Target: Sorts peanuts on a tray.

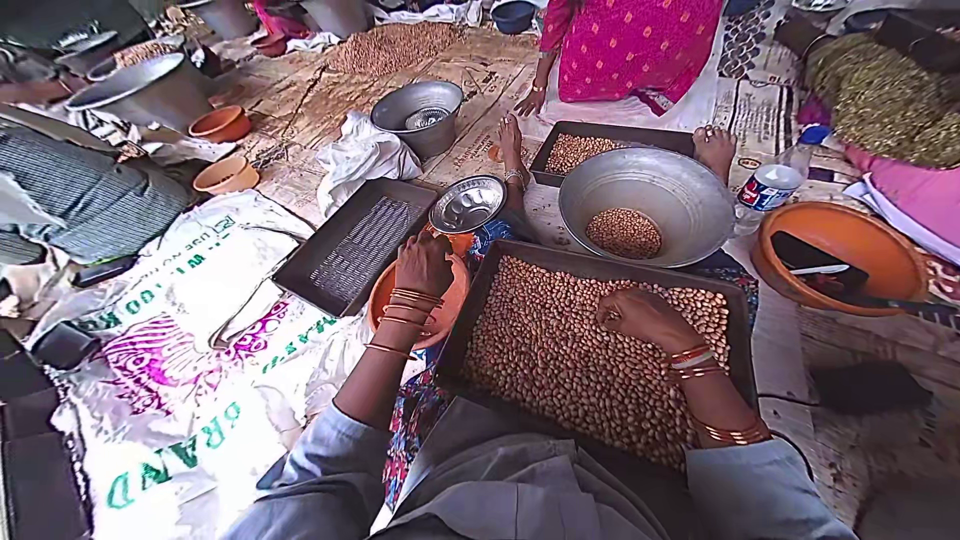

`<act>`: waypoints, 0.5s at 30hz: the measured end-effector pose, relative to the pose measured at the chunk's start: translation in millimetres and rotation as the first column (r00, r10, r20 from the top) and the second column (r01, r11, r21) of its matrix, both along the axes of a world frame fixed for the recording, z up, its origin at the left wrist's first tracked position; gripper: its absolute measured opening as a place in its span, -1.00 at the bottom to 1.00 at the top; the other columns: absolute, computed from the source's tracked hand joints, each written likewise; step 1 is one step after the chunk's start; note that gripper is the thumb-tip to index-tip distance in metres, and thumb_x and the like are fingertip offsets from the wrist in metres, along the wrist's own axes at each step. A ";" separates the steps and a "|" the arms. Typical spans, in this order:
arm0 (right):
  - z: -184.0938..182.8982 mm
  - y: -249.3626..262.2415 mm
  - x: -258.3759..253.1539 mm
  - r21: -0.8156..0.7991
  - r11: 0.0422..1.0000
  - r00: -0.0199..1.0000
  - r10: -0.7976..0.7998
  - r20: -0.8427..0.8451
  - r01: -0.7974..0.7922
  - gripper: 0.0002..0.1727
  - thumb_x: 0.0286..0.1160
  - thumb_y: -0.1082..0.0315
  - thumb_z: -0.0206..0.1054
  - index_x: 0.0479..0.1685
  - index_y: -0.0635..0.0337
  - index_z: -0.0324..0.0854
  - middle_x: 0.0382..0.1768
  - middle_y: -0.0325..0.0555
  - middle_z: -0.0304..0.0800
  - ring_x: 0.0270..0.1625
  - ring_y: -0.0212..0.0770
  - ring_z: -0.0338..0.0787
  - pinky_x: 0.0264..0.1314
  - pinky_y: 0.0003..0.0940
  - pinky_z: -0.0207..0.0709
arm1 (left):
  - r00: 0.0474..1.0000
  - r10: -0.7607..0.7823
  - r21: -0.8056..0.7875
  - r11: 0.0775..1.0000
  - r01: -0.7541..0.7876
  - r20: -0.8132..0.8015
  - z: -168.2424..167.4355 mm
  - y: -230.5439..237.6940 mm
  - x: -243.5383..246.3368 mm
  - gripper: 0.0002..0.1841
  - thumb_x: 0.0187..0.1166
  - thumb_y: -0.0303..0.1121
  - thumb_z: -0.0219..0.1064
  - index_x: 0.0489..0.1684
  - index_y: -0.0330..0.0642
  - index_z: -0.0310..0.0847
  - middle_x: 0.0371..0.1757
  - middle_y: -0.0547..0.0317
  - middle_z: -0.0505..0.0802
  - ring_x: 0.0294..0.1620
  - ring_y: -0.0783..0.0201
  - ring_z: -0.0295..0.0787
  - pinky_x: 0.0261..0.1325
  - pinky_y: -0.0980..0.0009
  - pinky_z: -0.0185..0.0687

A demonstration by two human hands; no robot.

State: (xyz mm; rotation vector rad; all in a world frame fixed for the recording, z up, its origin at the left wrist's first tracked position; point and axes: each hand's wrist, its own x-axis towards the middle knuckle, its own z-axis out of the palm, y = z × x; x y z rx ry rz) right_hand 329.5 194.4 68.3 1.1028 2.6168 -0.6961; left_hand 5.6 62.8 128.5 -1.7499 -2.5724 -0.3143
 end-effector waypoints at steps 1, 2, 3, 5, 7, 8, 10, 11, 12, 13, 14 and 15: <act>-0.8 0.3 -1.5 -0.001 1.000 1.000 0.001 0.000 -0.001 -0.81 0.57 0.26 0.43 0.04 0.05 0.85 0.01 0.11 0.88 0.20 0.19 0.79 0.28 0.26 0.52 | 0.999 -0.035 0.036 0.999 0.035 0.013 6.1 -1.3 3.3 -0.80 0.40 -0.53 0.54 -0.06 -0.31 0.78 0.08 -0.42 0.79 0.18 -0.46 0.72 0.21 -0.40 0.56; -1.7 0.9 -2.9 -0.007 1.000 1.000 -0.004 0.008 0.004 -0.81 0.58 0.26 0.42 0.03 0.06 0.84 -0.01 0.11 0.87 0.18 0.19 0.79 0.27 0.25 0.52 | 0.996 -0.089 0.070 0.994 0.086 0.029 9.7 0.1 10.0 -0.81 0.41 -0.53 0.53 -0.07 -0.30 0.78 0.05 -0.38 0.82 0.11 -0.43 0.76 0.16 -0.39 0.61; -3.1 2.0 -3.8 -0.018 1.000 1.000 -0.010 0.012 0.010 -0.80 0.59 0.25 0.42 0.03 0.07 0.84 -0.02 0.12 0.87 0.17 0.19 0.79 0.27 0.26 0.53 | 0.988 -0.141 0.090 0.987 0.135 0.065 11.7 3.6 20.4 -0.83 0.43 -0.51 0.52 -0.07 -0.29 0.79 -0.02 -0.34 0.84 0.05 -0.38 0.80 0.12 -0.37 0.63; -7.6 5.5 -3.2 -0.046 0.999 1.000 -0.020 0.001 0.020 -0.78 0.62 0.19 0.39 0.04 0.06 0.83 -0.02 0.11 0.87 0.16 0.16 0.80 0.26 0.26 0.53 | 0.968 -0.204 0.073 0.978 0.194 0.149 5.3 16.6 42.4 -0.88 0.50 -0.45 0.50 -0.14 -0.27 0.79 -0.17 -0.26 0.86 -0.11 -0.30 0.84 -0.02 -0.31 0.68; -10.5 8.9 1.2 -0.102 0.994 0.994 -0.059 -0.091 0.049 -0.75 0.63 0.17 0.40 0.06 0.09 0.82 -0.03 0.09 0.87 0.12 0.10 0.81 0.28 0.23 0.53 | 0.955 -0.182 -0.032 0.980 0.194 0.235 -10.8 38.5 61.0 -0.81 0.59 -0.38 0.43 -0.04 -0.34 0.79 -0.09 -0.34 0.86 -0.03 -0.36 0.83 0.05 -0.35 0.67; -10.7 10.4 4.7 -0.129 0.989 0.981 -0.094 -0.171 0.073 -0.75 0.62 0.18 0.42 0.04 0.12 0.82 -0.08 0.07 0.87 0.05 0.03 0.80 0.24 0.16 0.54 | 0.955 -0.168 -0.075 0.979 0.192 0.245 -24.8 52.1 66.6 -0.78 0.60 -0.36 0.42 -0.03 -0.37 0.79 -0.05 -0.39 0.85 0.02 -0.40 0.82 0.07 -0.38 0.66; -12.1 14.6 13.2 -0.159 0.976 0.906 -0.198 -0.373 0.148 -0.78 0.60 0.20 0.45 -0.05 0.17 0.78 -0.29 -0.07 0.75 -0.21 -0.18 0.66 0.00 -0.08 0.50 | 0.968 -0.140 -0.168 0.970 0.176 0.206 -48.3 73.7 75.4 -0.71 0.65 -0.26 0.37 -0.05 -0.40 0.78 -0.03 -0.41 0.86 0.07 -0.39 0.83 0.09 -0.35 0.67; -12.4 17.2 18.0 -0.185 0.962 0.828 -0.269 -0.492 0.203 -0.83 0.59 0.27 0.44 -0.10 0.20 0.76 -0.36 -0.14 0.71 -0.30 -0.28 0.60 -0.10 -0.21 0.47 | 0.972 -0.126 -0.223 0.960 0.171 0.200 -50.5 78.7 81.5 -0.69 0.66 -0.25 0.34 -0.04 -0.40 0.78 -0.01 -0.40 0.86 0.10 -0.39 0.82 0.13 -0.34 0.66; -11.6 18.8 22.4 -0.241 0.938 0.717 -0.347 -0.604 0.251 -0.89 0.61 0.37 0.40 -0.12 0.24 0.72 -0.39 -0.17 0.68 -0.35 -0.36 0.58 -0.19 -0.33 0.47 | 0.971 -0.115 -0.277 0.945 0.172 0.211 -45.6 79.4 89.8 -0.69 0.70 -0.27 0.31 0.01 -0.41 0.78 0.05 -0.41 0.85 0.17 -0.39 0.80 0.21 -0.33 0.62; -13.1 20.6 25.3 -0.320 0.905 0.575 -0.425 -0.699 0.279 -0.94 0.63 0.46 0.27 -0.13 0.22 0.64 -0.44 -0.26 0.59 -0.45 -0.46 0.51 -0.33 -0.50 0.40 | 0.965 -0.103 -0.323 0.929 0.180 0.241 -33.8 75.8 100.4 -0.69 0.74 -0.31 0.26 0.10 -0.43 0.76 0.14 -0.45 0.83 0.26 -0.42 0.75 0.32 -0.33 0.54; -15.7 23.1 25.7 -0.421 0.860 0.417 -0.508 -0.753 0.288 -0.88 0.65 0.48 0.12 -0.14 0.16 0.57 -0.50 -0.35 0.52 -0.55 -0.53 0.45 -0.47 -0.64 0.33 | 0.963 -0.107 -0.345 0.919 0.190 0.246 -26.9 73.0 106.6 -0.70 0.76 -0.33 0.23 0.15 -0.40 0.75 0.19 -0.44 0.82 0.31 -0.42 0.72 0.38 -0.32 0.49; -16.6 25.2 26.0 -0.505 0.815 0.297 -0.576 -0.762 0.284 -0.82 0.70 0.48 0.00 -0.13 0.11 0.52 -0.49 -0.39 0.51 -0.59 -0.57 0.42 -0.53 -0.70 0.32 | 0.965 -0.110 -0.346 0.919 0.189 0.237 -24.4 70.5 110.4 -0.69 0.77 -0.33 0.20 0.17 -0.37 0.76 0.21 -0.42 0.82 0.31 -0.40 0.72 0.40 -0.30 0.48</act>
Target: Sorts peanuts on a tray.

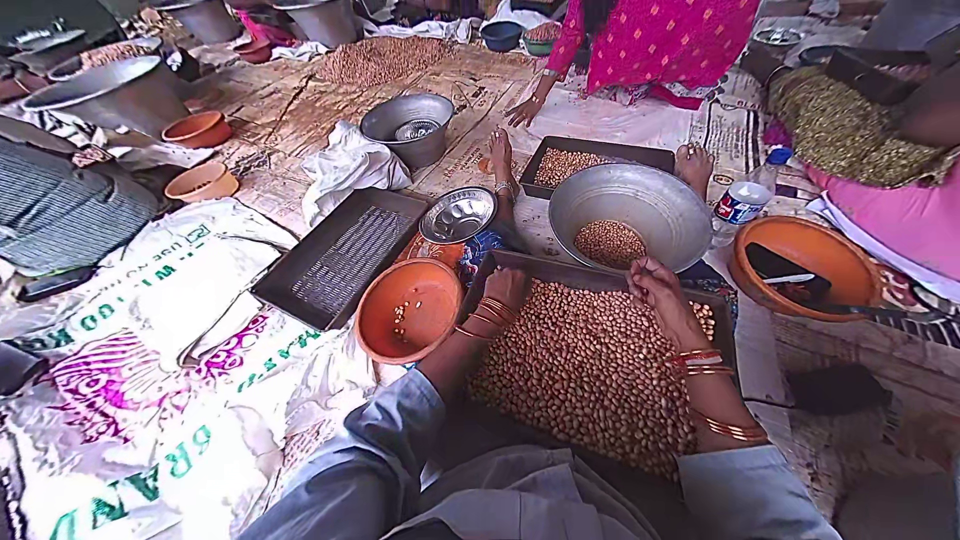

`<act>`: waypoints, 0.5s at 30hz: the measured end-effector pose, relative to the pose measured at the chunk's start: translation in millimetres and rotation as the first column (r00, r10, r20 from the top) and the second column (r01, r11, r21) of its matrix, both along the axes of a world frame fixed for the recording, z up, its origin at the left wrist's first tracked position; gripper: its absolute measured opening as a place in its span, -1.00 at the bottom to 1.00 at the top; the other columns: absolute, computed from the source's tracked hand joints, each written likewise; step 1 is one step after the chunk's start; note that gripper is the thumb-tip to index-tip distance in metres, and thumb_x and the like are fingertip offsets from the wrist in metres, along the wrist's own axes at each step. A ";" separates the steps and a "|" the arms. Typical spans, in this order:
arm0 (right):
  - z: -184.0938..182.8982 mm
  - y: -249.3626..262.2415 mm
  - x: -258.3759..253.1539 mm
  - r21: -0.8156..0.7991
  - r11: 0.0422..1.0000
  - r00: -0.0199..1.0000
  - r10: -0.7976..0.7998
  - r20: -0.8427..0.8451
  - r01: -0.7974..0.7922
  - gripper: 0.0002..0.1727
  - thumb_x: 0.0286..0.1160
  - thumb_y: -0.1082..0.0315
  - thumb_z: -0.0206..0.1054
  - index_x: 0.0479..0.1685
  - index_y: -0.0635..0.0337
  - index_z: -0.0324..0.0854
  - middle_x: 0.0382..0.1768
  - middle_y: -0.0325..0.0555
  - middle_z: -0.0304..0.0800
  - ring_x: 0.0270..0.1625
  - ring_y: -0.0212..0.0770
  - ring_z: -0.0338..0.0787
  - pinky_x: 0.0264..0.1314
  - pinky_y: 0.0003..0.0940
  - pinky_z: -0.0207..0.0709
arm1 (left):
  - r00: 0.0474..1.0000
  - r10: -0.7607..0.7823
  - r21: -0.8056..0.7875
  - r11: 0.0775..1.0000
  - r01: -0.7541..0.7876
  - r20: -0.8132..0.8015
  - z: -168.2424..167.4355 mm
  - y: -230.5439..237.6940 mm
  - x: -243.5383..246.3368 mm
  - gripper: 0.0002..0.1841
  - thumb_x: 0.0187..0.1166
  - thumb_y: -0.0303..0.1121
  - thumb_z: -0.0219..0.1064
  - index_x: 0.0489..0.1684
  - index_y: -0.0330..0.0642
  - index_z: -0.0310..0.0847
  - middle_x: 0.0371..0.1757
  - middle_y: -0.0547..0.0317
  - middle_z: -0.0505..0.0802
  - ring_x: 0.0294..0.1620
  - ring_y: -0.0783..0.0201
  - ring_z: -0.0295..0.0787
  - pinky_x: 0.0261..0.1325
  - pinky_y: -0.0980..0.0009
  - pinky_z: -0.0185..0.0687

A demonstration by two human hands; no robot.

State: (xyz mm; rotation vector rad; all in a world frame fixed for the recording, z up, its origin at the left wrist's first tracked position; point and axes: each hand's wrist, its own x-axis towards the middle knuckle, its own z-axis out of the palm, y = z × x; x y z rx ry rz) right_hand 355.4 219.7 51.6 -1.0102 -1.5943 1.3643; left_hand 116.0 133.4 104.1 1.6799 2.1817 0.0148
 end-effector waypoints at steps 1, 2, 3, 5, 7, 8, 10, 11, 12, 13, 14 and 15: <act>0.1 1.7 -0.4 -0.036 0.998 0.998 -0.056 -0.039 0.055 -0.79 0.74 0.49 -0.04 -0.11 0.10 0.52 -0.48 -0.39 0.51 -0.62 -0.57 0.39 -0.57 -0.71 0.30 | 1.000 0.002 0.002 1.000 -0.002 0.005 4.5 -3.1 3.4 -0.68 0.79 -0.32 0.18 0.18 -0.37 0.75 0.23 -0.41 0.82 0.32 -0.39 0.72 0.41 -0.28 0.46; -0.4 3.0 -1.2 -0.032 0.995 0.996 -0.090 0.004 0.090 -0.79 0.76 0.49 -0.03 -0.08 0.13 0.54 -0.48 -0.37 0.48 -0.63 -0.57 0.35 -0.58 -0.70 0.26 | 1.000 0.001 0.005 1.000 -0.001 0.018 6.2 -5.0 4.7 -0.68 0.79 -0.33 0.18 0.19 -0.37 0.75 0.24 -0.41 0.81 0.33 -0.40 0.71 0.41 -0.29 0.45; -1.1 3.8 -2.8 0.022 0.994 0.988 -0.108 0.114 0.107 -0.81 0.75 0.48 0.04 -0.06 0.17 0.59 -0.50 -0.33 0.48 -0.62 -0.53 0.34 -0.57 -0.65 0.25 | 1.000 -0.011 0.015 1.000 0.011 0.020 1.1 -4.0 2.2 -0.70 0.77 -0.36 0.20 0.17 -0.36 0.76 0.23 -0.40 0.81 0.32 -0.41 0.72 0.39 -0.32 0.47; 0.8 0.5 -7.7 0.190 0.980 0.900 -0.127 0.417 0.050 -0.86 0.71 0.35 0.31 -0.04 0.22 0.74 -0.38 -0.10 0.71 -0.40 -0.25 0.60 -0.26 -0.21 0.45 | 0.999 -0.045 0.004 0.999 0.045 0.014 -12.0 1.1 -4.9 -0.74 0.71 -0.38 0.26 0.18 -0.28 0.79 0.22 -0.36 0.83 0.30 -0.40 0.73 0.36 -0.36 0.47; 1.6 -7.5 -17.1 0.266 0.963 0.779 -0.132 0.613 -0.046 -0.83 0.61 0.27 0.45 -0.09 0.19 0.83 -0.24 0.08 0.88 -0.13 0.06 0.84 0.04 0.20 0.61 | 0.997 -0.072 0.018 0.997 0.072 -0.001 -39.9 12.9 -23.8 -0.75 0.62 -0.32 0.34 0.11 -0.18 0.82 0.13 -0.25 0.88 0.23 -0.31 0.80 0.27 -0.34 0.59; -0.3 -11.3 -21.4 0.289 0.953 0.736 -0.132 0.664 -0.090 -0.85 0.58 0.27 0.47 -0.11 0.16 0.85 -0.21 0.11 0.90 -0.06 0.14 0.86 0.10 0.27 0.61 | 0.996 -0.072 0.067 0.995 0.068 0.061 -50.3 16.6 -34.5 -0.76 0.56 -0.30 0.39 0.05 -0.16 0.85 0.05 -0.20 0.90 0.16 -0.25 0.84 0.24 -0.31 0.64; -5.2 -18.2 -28.5 0.319 0.935 0.680 -0.132 0.721 -0.157 -0.86 0.58 0.29 0.45 -0.09 0.13 0.87 -0.15 0.13 0.89 0.02 0.20 0.85 0.12 0.29 0.61 | 0.916 -0.064 0.207 0.978 -0.021 0.396 -54.9 12.4 -52.5 -0.82 0.57 -0.40 0.44 0.00 -0.26 0.82 -0.13 -0.12 0.91 -0.11 -0.04 0.86 0.07 -0.08 0.72; -8.1 -20.8 -31.4 0.333 0.925 0.644 -0.141 0.752 -0.185 -0.84 0.59 0.29 0.43 -0.06 0.12 0.87 -0.13 0.14 0.88 0.02 0.21 0.85 0.09 0.28 0.62 | 0.784 -0.065 0.226 0.969 -0.097 0.617 -55.2 6.4 -60.7 -0.83 0.67 -0.46 0.30 0.07 -0.30 0.71 -0.18 -0.02 0.84 -0.26 0.18 0.76 -0.07 0.18 0.71; -11.2 -23.1 -33.4 0.343 0.914 0.605 -0.151 0.782 -0.216 -0.83 0.60 0.30 0.41 -0.05 0.12 0.87 -0.12 0.16 0.87 0.02 0.24 0.86 0.04 0.27 0.63 | 0.618 -0.066 0.216 0.961 -0.172 0.784 -56.3 2.5 -66.8 -0.80 0.73 -0.48 0.12 0.14 -0.27 0.60 -0.22 0.10 0.80 -0.37 0.35 0.72 -0.20 0.37 0.70; -13.1 -24.4 -35.2 0.339 0.909 0.568 -0.150 0.809 -0.243 -0.82 0.60 0.30 0.39 -0.03 0.14 0.87 -0.10 0.19 0.87 0.01 0.27 0.86 0.00 0.27 0.63 | 0.483 -0.064 0.200 0.951 -0.236 0.873 -57.5 1.0 -70.4 -0.73 0.67 -0.49 -0.03 0.16 -0.20 0.53 -0.23 0.16 0.79 -0.44 0.41 0.71 -0.30 0.45 0.68; -13.3 -25.4 -37.1 0.319 0.910 0.531 -0.139 0.836 -0.264 -0.80 0.62 0.29 0.37 0.01 0.13 0.86 -0.07 0.20 0.87 0.02 0.28 0.85 0.01 0.27 0.62 | 0.412 -0.056 0.187 0.940 -0.284 0.909 -58.7 0.5 -71.9 -0.67 0.59 -0.51 -0.11 0.17 -0.15 0.50 -0.21 0.16 0.78 -0.46 0.41 0.66 -0.37 0.47 0.60; -12.2 -26.0 -39.4 0.296 0.914 0.499 -0.126 0.858 -0.279 -0.80 0.64 0.29 0.36 0.03 0.13 0.84 -0.04 0.20 0.86 0.04 0.28 0.85 0.04 0.27 0.61 | 0.416 -0.044 0.189 0.931 -0.313 0.908 -57.6 0.0 -71.0 -0.65 0.58 -0.54 -0.13 0.18 -0.15 0.50 -0.22 0.16 0.75 -0.48 0.41 0.62 -0.40 0.47 0.58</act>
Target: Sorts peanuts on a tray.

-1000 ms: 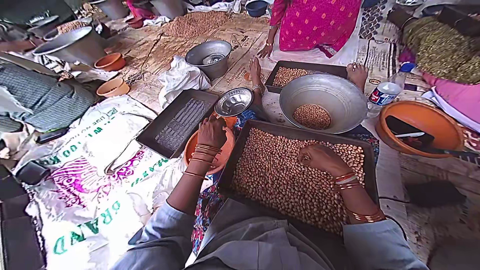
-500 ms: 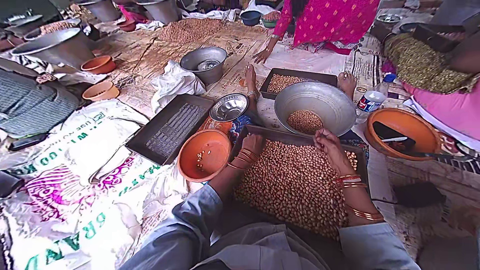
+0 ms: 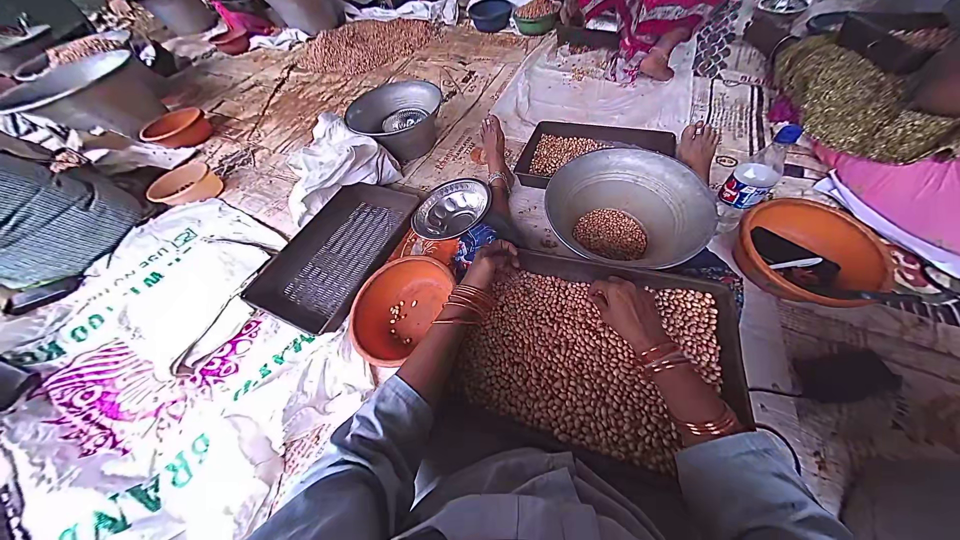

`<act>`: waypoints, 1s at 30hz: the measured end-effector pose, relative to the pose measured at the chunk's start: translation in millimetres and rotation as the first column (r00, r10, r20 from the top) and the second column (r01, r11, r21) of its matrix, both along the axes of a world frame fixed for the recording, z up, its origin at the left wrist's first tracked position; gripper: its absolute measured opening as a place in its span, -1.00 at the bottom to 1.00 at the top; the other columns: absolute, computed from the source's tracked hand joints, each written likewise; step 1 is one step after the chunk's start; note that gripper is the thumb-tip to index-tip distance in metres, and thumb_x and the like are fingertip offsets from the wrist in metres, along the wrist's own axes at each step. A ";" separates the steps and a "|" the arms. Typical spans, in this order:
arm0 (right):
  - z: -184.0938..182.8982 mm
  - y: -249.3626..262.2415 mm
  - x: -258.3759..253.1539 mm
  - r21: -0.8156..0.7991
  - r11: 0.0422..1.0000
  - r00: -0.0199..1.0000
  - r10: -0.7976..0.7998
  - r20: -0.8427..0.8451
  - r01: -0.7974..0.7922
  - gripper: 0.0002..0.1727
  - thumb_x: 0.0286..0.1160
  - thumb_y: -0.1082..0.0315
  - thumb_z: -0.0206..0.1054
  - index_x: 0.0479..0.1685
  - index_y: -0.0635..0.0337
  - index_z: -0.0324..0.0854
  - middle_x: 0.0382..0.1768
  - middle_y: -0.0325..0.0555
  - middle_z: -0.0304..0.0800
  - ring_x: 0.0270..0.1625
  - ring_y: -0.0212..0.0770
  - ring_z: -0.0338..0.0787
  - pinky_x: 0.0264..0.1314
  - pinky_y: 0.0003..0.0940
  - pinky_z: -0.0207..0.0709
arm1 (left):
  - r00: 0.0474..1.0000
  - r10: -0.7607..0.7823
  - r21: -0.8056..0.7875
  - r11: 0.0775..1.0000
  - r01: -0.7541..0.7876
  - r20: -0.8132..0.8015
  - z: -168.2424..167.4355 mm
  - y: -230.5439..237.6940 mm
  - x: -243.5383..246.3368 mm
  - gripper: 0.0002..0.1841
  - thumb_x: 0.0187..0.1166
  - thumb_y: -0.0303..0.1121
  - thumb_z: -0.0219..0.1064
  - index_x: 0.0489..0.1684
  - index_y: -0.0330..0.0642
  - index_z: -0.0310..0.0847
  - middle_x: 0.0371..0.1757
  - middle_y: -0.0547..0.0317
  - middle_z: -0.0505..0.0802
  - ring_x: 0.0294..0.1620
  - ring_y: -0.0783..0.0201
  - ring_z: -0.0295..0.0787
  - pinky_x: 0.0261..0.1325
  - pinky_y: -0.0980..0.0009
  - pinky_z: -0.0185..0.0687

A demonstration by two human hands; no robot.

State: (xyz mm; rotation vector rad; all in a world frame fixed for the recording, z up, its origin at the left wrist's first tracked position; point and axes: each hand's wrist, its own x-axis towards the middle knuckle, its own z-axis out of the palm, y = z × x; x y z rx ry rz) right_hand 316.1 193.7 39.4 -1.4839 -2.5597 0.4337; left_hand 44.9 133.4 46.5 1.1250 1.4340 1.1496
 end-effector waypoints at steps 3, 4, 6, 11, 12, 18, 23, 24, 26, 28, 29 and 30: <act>2.7 0.0 -4.9 -0.008 1.000 0.998 0.029 0.064 -0.028 -0.80 0.67 0.31 0.31 0.01 0.16 0.82 -0.04 0.18 0.84 0.08 0.25 0.83 0.07 0.25 0.60 | 0.927 0.050 0.003 0.999 -0.053 -0.373 0.3 0.2 6.5 -0.76 0.64 -0.57 0.14 0.11 -0.25 0.68 -0.20 -0.04 0.75 -0.37 0.18 0.58 -0.26 0.20 0.53; 3.1 -0.4 -5.8 -0.006 0.999 0.996 0.040 0.081 -0.040 -0.80 0.67 0.32 0.30 0.01 0.16 0.81 -0.05 0.18 0.84 0.07 0.24 0.84 0.07 0.24 0.60 | 0.843 0.036 0.004 0.999 -0.040 -0.537 0.6 2.4 7.6 -0.81 0.65 -0.52 0.28 0.08 -0.24 0.75 -0.11 -0.15 0.85 -0.21 -0.02 0.78 -0.06 -0.03 0.68; 3.9 -2.6 -6.2 0.004 0.999 0.994 0.051 0.099 -0.052 -0.80 0.68 0.32 0.28 0.00 0.15 0.81 -0.06 0.18 0.84 0.05 0.24 0.84 0.04 0.22 0.60 | 0.688 0.014 -0.004 1.000 -0.024 -0.726 -2.5 6.7 12.3 -0.84 0.61 -0.45 0.40 0.04 -0.22 0.80 -0.05 -0.27 0.89 -0.05 -0.27 0.86 0.09 -0.31 0.69; 6.4 -6.4 -6.3 -0.002 0.998 0.994 0.055 0.098 -0.055 -0.80 0.64 0.32 0.31 0.01 0.13 0.82 -0.04 0.21 0.84 0.04 0.26 0.85 0.02 0.23 0.60 | 0.470 -0.108 -0.148 0.988 -0.049 -0.876 -5.0 21.2 27.7 -0.80 0.68 -0.36 0.32 0.05 -0.17 0.84 0.00 -0.29 0.89 0.08 -0.34 0.85 0.14 -0.33 0.67; 7.2 -6.8 -6.4 -0.018 0.998 0.994 0.056 0.097 -0.055 -0.80 0.62 0.33 0.33 0.04 0.12 0.82 -0.02 0.21 0.84 0.05 0.27 0.84 0.04 0.24 0.60 | 0.433 -0.142 -0.182 0.982 -0.050 -0.890 -5.8 24.8 30.0 -0.78 0.70 -0.35 0.29 0.09 -0.16 0.84 0.02 -0.29 0.89 0.12 -0.33 0.84 0.18 -0.31 0.66; 6.7 -7.3 -9.2 -0.059 0.997 0.991 0.051 0.124 -0.044 -0.76 0.64 0.32 0.32 0.15 0.10 0.80 0.05 0.20 0.85 0.12 0.27 0.83 0.13 0.25 0.59 | 0.353 -0.236 -0.259 0.966 -0.019 -0.905 -11.5 31.8 34.3 -0.76 0.70 -0.35 0.27 0.12 -0.21 0.80 0.05 -0.30 0.88 0.15 -0.34 0.83 0.18 -0.30 0.66; 3.9 -8.8 -14.7 -0.081 0.996 0.987 0.034 0.157 -0.021 -0.72 0.69 0.31 0.24 0.19 0.13 0.77 0.11 0.20 0.85 0.20 0.26 0.82 0.19 0.25 0.59 | 0.762 0.033 -0.053 0.995 -0.088 -0.646 5.6 3.1 18.8 -0.79 0.66 -0.36 0.34 0.03 -0.31 0.75 -0.05 -0.30 0.85 -0.03 -0.24 0.81 0.08 -0.26 0.66; 3.8 -10.0 -15.2 -0.091 0.996 0.988 0.029 0.153 -0.015 -0.72 0.70 0.31 0.23 0.20 0.14 0.76 0.12 0.22 0.84 0.21 0.27 0.81 0.21 0.25 0.58 | 0.828 0.076 -0.038 0.992 -0.117 -0.556 8.3 -2.8 12.9 -0.75 0.73 -0.32 0.24 0.11 -0.29 0.72 -0.04 -0.26 0.82 -0.07 -0.17 0.77 0.05 -0.20 0.64; 3.4 -12.2 -15.0 -0.100 0.995 0.988 0.020 0.150 -0.005 -0.70 0.71 0.32 0.21 0.23 0.15 0.75 0.13 0.22 0.84 0.23 0.27 0.81 0.23 0.25 0.57 | 0.823 0.087 -0.015 0.993 -0.115 -0.561 16.3 -10.9 5.2 -0.76 0.72 -0.36 0.19 0.12 -0.28 0.70 -0.07 -0.25 0.81 -0.12 -0.15 0.76 -0.02 -0.19 0.63; 5.1 -13.6 -15.6 -0.105 0.994 0.985 0.022 0.174 -0.004 -0.68 0.70 0.34 0.19 0.28 0.15 0.73 0.12 0.23 0.84 0.23 0.26 0.81 0.24 0.24 0.57 | 0.675 -0.001 -0.072 0.994 -0.077 -0.738 28.5 -10.7 4.1 -0.79 0.65 -0.39 0.32 0.07 -0.26 0.77 -0.04 -0.27 0.87 -0.01 -0.27 0.83 0.09 -0.32 0.66; 6.5 -13.9 -16.2 -0.106 0.994 0.982 0.025 0.188 -0.005 -0.67 0.68 0.35 0.19 0.29 0.15 0.73 0.12 0.23 0.84 0.23 0.26 0.81 0.23 0.24 0.57 | 0.579 -0.064 -0.125 0.990 -0.066 -0.813 29.5 -9.9 4.5 -0.81 0.61 -0.36 0.37 0.02 -0.21 0.82 -0.05 -0.26 0.89 0.02 -0.30 0.85 0.10 -0.36 0.67; 7.1 -13.5 -16.6 -0.104 0.995 0.980 0.029 0.199 -0.009 -0.68 0.67 0.35 0.20 0.27 0.15 0.73 0.11 0.23 0.84 0.22 0.27 0.82 0.20 0.24 0.58 | 0.500 -0.128 -0.188 0.980 -0.071 -0.856 28.5 -9.9 6.3 -0.82 0.59 -0.34 0.39 -0.01 -0.16 0.84 -0.06 -0.25 0.90 0.04 -0.31 0.86 0.10 -0.37 0.66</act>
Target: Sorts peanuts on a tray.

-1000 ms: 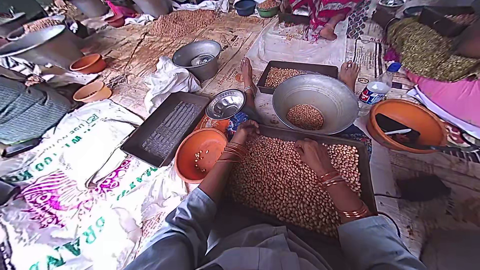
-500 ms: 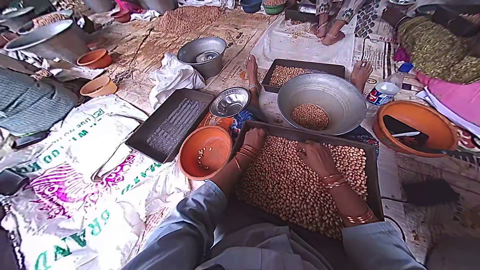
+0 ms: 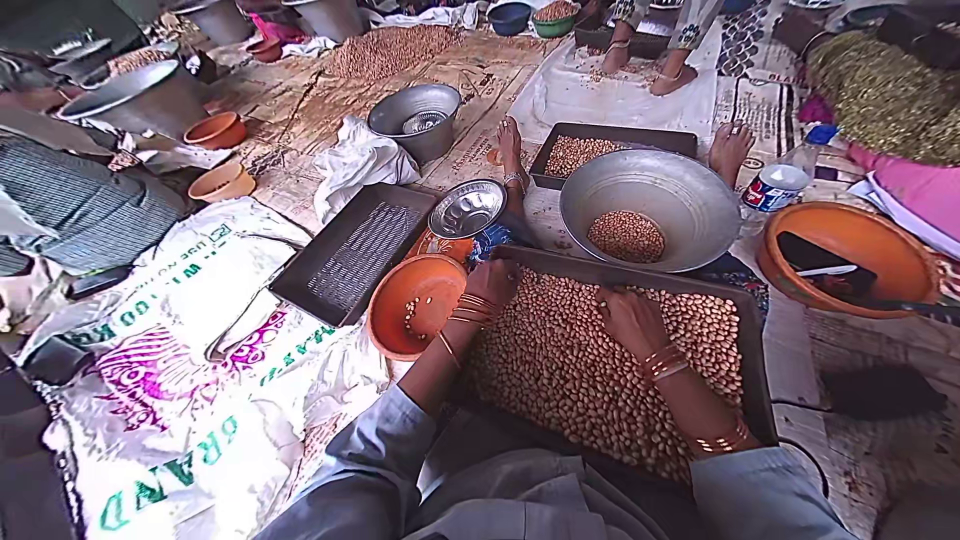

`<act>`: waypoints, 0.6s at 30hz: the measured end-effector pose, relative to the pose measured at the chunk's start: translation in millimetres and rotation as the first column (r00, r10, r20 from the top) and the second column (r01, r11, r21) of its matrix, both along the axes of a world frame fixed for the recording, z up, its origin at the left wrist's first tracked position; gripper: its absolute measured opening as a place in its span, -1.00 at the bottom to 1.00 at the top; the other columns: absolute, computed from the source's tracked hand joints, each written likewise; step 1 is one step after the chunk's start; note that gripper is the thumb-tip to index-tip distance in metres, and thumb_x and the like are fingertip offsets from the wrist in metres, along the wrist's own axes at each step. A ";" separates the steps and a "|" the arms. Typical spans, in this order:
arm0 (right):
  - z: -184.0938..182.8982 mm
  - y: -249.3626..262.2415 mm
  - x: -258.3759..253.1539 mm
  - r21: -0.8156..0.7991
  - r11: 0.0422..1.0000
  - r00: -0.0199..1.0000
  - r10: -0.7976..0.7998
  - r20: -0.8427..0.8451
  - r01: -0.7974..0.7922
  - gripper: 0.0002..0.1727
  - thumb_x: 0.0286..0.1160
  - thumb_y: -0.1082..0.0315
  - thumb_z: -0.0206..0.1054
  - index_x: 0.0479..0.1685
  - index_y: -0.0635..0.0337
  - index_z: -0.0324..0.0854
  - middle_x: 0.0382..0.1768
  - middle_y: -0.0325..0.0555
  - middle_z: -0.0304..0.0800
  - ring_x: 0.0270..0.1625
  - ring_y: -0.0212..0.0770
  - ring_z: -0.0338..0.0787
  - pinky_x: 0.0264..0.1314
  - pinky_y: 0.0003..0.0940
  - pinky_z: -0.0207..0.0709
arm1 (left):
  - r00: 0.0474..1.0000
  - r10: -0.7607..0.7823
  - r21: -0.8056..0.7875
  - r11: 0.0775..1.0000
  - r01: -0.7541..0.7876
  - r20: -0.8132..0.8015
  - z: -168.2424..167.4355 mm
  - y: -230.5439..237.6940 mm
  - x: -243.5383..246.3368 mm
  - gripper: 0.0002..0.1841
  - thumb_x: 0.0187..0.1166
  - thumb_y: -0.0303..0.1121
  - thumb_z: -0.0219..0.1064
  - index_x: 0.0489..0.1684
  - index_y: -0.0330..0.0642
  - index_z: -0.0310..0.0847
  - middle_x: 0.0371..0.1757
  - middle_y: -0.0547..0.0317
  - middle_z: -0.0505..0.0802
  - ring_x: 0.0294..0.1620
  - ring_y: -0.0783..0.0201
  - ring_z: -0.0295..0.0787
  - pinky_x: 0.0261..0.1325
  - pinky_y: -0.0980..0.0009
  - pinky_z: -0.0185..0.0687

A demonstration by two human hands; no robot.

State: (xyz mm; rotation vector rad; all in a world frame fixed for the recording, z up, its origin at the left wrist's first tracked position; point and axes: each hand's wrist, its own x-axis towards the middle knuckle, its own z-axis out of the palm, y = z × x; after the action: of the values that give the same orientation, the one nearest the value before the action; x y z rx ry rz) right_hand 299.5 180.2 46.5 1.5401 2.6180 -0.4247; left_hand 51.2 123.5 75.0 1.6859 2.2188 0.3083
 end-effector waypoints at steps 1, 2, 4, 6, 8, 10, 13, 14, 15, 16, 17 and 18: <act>0.2 0.6 0.1 0.005 1.000 1.000 0.006 -0.001 -0.006 -0.69 0.66 0.36 0.21 0.24 0.16 0.74 0.09 0.23 0.85 0.20 0.27 0.82 0.18 0.25 0.58 | 0.998 0.001 -0.069 0.998 -0.005 -0.065 -2.9 -0.2 2.3 -0.82 0.59 -0.33 0.39 -0.01 -0.14 0.86 -0.04 -0.24 0.91 0.07 -0.32 0.85 0.11 -0.36 0.66; -0.1 1.5 0.8 0.009 1.000 1.000 0.012 -0.006 -0.011 -0.70 0.65 0.36 0.22 0.22 0.16 0.75 0.08 0.23 0.85 0.20 0.27 0.82 0.16 0.24 0.58 | 0.994 0.010 -0.137 0.990 -0.024 -0.104 -5.8 -0.6 5.1 -0.80 0.60 -0.31 0.38 0.02 -0.12 0.86 0.01 -0.24 0.90 0.12 -0.31 0.84 0.15 -0.35 0.65; -1.9 2.9 2.5 0.026 1.000 1.000 0.016 -0.024 -0.015 -0.73 0.62 0.34 0.25 0.16 0.14 0.76 0.02 0.19 0.87 0.16 0.23 0.84 0.14 0.20 0.59 | 0.989 0.019 -0.216 0.975 -0.051 -0.150 -12.9 -2.8 10.2 -0.76 0.63 -0.30 0.35 0.11 -0.14 0.84 0.09 -0.23 0.89 0.20 -0.29 0.81 0.23 -0.30 0.63; -2.4 3.4 4.0 0.032 0.999 0.999 0.019 -0.043 -0.018 -0.74 0.62 0.32 0.26 0.12 0.13 0.77 -0.01 0.16 0.88 0.14 0.21 0.85 0.13 0.19 0.59 | 0.985 0.006 -0.251 0.967 -0.050 -0.174 -17.3 -3.8 13.8 -0.73 0.69 -0.28 0.31 0.15 -0.19 0.80 0.13 -0.24 0.87 0.24 -0.28 0.80 0.29 -0.27 0.62; -2.1 3.7 5.3 0.013 1.000 0.999 0.014 -0.049 -0.014 -0.74 0.62 0.31 0.25 0.13 0.11 0.77 0.02 0.15 0.88 0.16 0.20 0.84 0.14 0.20 0.59 | 0.985 -0.010 -0.246 0.969 -0.034 -0.173 -17.5 -5.0 14.7 -0.74 0.70 -0.31 0.27 0.15 -0.18 0.80 0.14 -0.23 0.87 0.25 -0.27 0.80 0.29 -0.26 0.63; -0.7 5.0 6.4 -0.015 1.000 0.997 -0.002 -0.072 0.001 -0.72 0.61 0.28 0.25 0.15 0.10 0.77 0.04 0.14 0.88 0.19 0.20 0.84 0.16 0.25 0.56 | 0.991 0.002 -0.199 0.980 -0.029 -0.136 -11.2 -7.9 9.7 -0.75 0.67 -0.32 0.29 0.13 -0.16 0.83 0.11 -0.23 0.88 0.22 -0.27 0.81 0.28 -0.28 0.63; 1.3 6.2 8.8 -0.043 0.999 0.995 -0.018 -0.100 0.013 -0.73 0.61 0.26 0.27 0.13 0.08 0.77 0.00 0.14 0.89 0.17 0.21 0.84 0.14 0.27 0.55 | 0.980 0.114 -0.029 0.992 -0.120 -0.163 9.6 -22.6 -10.7 -0.77 0.65 -0.28 0.32 -0.04 -0.21 0.83 -0.07 -0.27 0.89 0.05 -0.31 0.85 0.08 -0.32 0.67; 1.7 5.9 9.6 -0.049 0.999 0.994 -0.018 -0.105 0.013 -0.74 0.61 0.26 0.27 0.12 0.09 0.77 -0.01 0.16 0.89 0.16 0.23 0.84 0.13 0.27 0.55 | 0.968 0.178 0.034 0.984 -0.174 -0.176 20.1 -30.5 -20.2 -0.77 0.65 -0.28 0.35 -0.04 -0.24 0.83 -0.10 -0.32 0.88 0.02 -0.36 0.84 0.04 -0.37 0.64; 2.0 5.5 10.5 -0.051 0.999 0.995 -0.018 -0.101 0.013 -0.74 0.61 0.26 0.28 0.13 0.08 0.78 -0.02 0.16 0.89 0.15 0.23 0.84 0.13 0.28 0.55 | 0.945 0.245 0.090 0.969 -0.230 -0.217 29.5 -38.9 -29.3 -0.79 0.63 -0.29 0.38 -0.08 -0.26 0.82 -0.11 -0.35 0.87 0.02 -0.40 0.83 0.02 -0.40 0.62; 2.0 5.4 10.8 -0.050 0.999 0.996 -0.016 -0.093 0.011 -0.73 0.62 0.25 0.27 0.14 0.07 0.77 -0.01 0.16 0.89 0.16 0.23 0.84 0.14 0.28 0.56 | 0.913 0.299 0.128 0.954 -0.273 -0.279 35.8 -45.5 -39.5 -0.81 0.59 -0.31 0.42 -0.10 -0.26 0.81 -0.09 -0.36 0.87 0.06 -0.41 0.81 0.07 -0.40 0.61; 1.6 6.0 10.5 -0.049 0.999 0.996 -0.010 -0.086 0.006 -0.73 0.62 0.24 0.27 0.15 0.07 0.77 -0.01 0.16 0.89 0.16 0.23 0.84 0.14 0.28 0.55 | 0.885 0.329 0.162 0.943 -0.290 -0.330 40.0 -50.8 -47.8 -0.80 0.53 -0.33 0.48 -0.06 -0.24 0.82 -0.03 -0.36 0.87 0.15 -0.40 0.78 0.20 -0.39 0.55; 1.0 6.7 10.0 -0.050 0.999 0.996 -0.006 -0.087 0.002 -0.73 0.61 0.24 0.27 0.15 0.07 0.77 0.00 0.16 0.89 0.17 0.23 0.84 0.14 0.28 0.55 | 0.877 0.327 0.192 0.942 -0.274 -0.352 43.1 -54.9 -52.6 -0.75 0.45 -0.35 0.55 0.00 -0.25 0.82 0.04 -0.38 0.84 0.24 -0.41 0.70 0.30 -0.39 0.45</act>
State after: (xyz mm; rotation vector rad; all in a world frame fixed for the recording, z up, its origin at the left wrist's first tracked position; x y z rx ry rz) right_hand 309.5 186.9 47.6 1.5455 2.6464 -0.5656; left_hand -1.4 68.6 118.1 1.5668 2.8188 0.2255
